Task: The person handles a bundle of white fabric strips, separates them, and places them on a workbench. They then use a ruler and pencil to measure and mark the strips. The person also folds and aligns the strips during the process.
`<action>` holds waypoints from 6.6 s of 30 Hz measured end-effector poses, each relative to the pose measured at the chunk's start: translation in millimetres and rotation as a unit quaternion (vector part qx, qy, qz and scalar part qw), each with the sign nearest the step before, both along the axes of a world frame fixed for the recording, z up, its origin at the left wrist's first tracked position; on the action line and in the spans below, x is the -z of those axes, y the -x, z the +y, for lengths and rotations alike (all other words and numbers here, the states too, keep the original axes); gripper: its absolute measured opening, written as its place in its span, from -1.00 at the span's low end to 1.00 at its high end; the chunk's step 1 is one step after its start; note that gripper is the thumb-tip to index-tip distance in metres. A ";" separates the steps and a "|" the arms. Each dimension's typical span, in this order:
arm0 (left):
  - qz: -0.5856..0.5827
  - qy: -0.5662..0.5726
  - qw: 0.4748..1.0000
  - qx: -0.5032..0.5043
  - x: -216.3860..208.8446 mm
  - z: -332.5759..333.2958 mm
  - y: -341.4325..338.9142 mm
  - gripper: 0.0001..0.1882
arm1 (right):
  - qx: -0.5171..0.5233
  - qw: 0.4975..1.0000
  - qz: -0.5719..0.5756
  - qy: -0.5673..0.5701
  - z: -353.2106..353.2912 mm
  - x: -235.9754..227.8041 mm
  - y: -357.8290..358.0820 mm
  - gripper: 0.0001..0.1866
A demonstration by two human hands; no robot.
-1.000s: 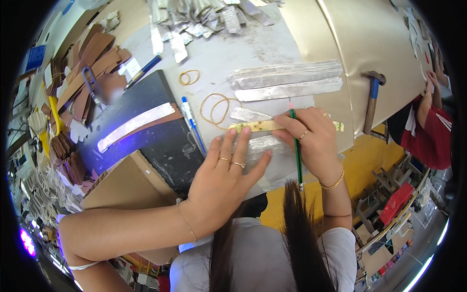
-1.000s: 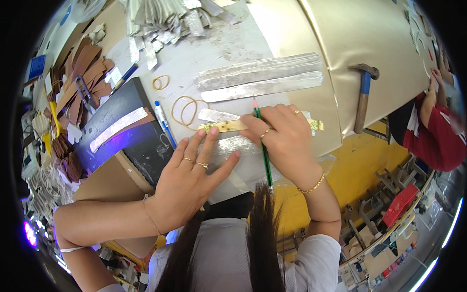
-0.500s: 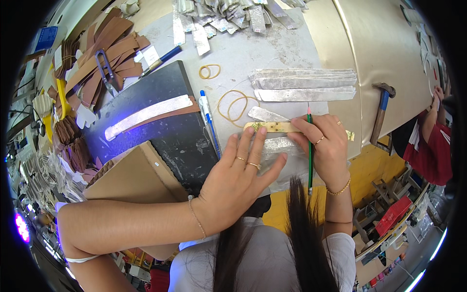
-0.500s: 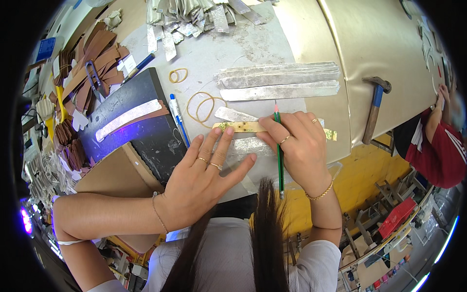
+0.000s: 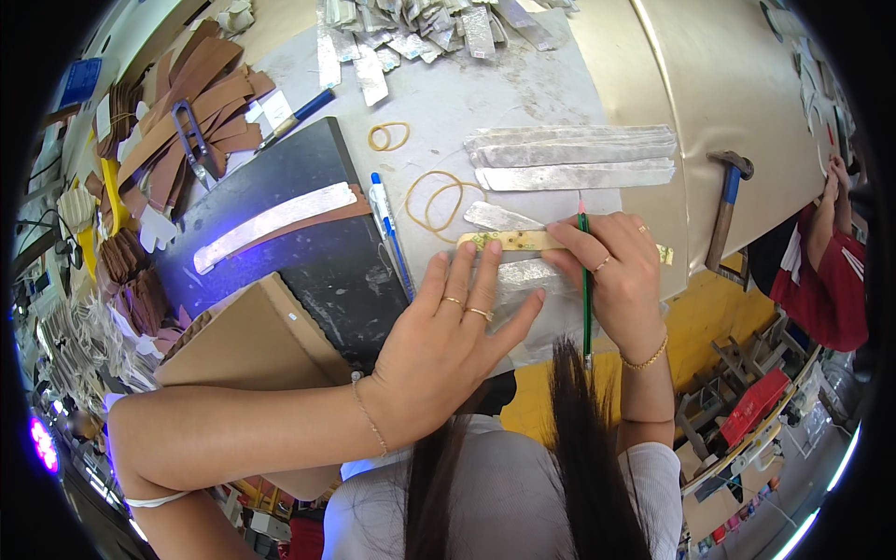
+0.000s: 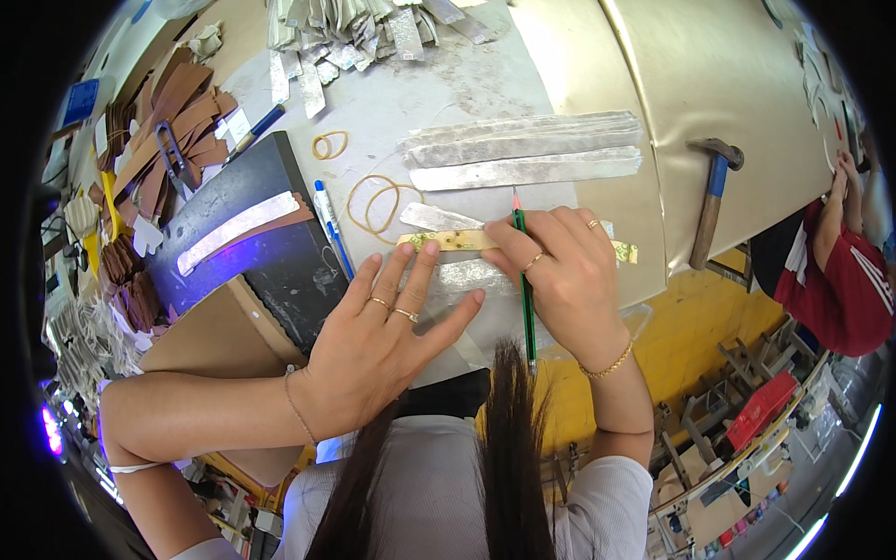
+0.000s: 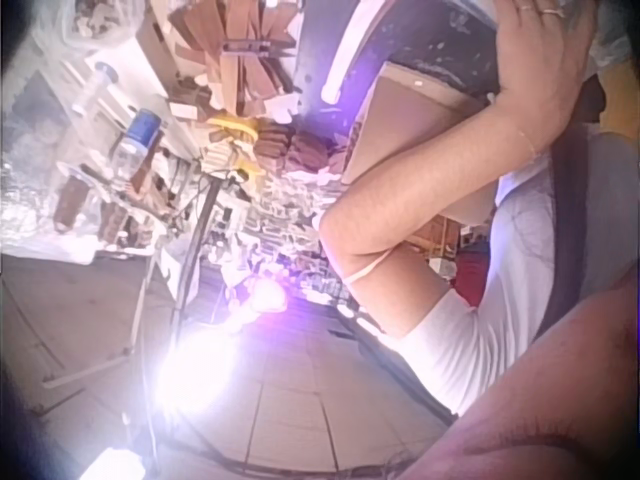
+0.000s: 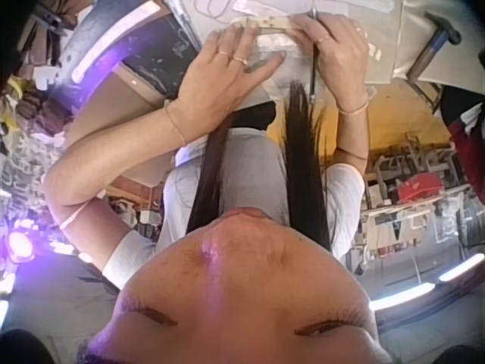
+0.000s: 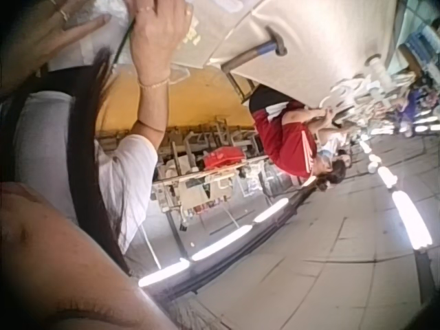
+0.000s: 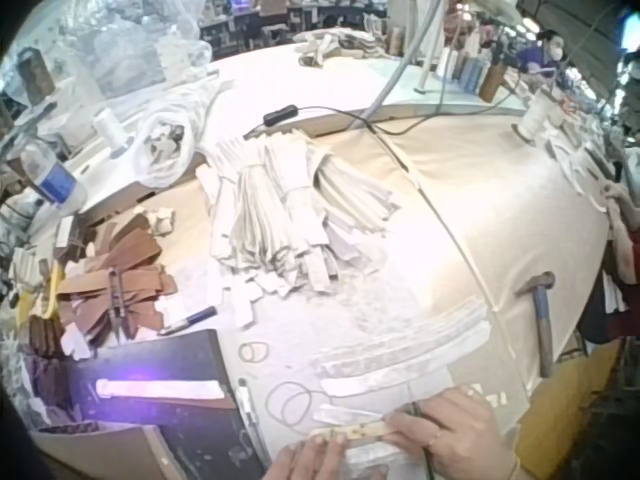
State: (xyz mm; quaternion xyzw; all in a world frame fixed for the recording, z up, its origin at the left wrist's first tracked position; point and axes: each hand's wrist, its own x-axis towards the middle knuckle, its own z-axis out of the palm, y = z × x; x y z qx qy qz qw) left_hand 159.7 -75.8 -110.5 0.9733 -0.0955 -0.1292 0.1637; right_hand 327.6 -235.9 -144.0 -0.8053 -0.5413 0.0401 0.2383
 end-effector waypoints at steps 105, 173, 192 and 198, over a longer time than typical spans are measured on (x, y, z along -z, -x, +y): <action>0.068 -0.019 0.997 0.022 -11.1 23.7 -23.8 -0.60 | 0.195 0.981 0.019 -0.008 25.6 3.0 -68.3 -0.73; 0.018 0.006 1.000 0.021 -1.9 15.2 -19.0 -0.42 | 0.099 0.984 0.141 0.034 11.9 -4.0 13.7 -0.72; 0.027 -0.009 0.999 0.039 -2.2 17.6 -24.3 -0.40 | 0.110 0.990 0.089 0.009 5.6 -4.1 17.2 -0.71; 0.018 -0.018 0.999 0.032 -1.8 15.9 -23.7 -0.46 | 0.098 0.992 0.079 -0.021 3.3 0.0 21.3 -0.70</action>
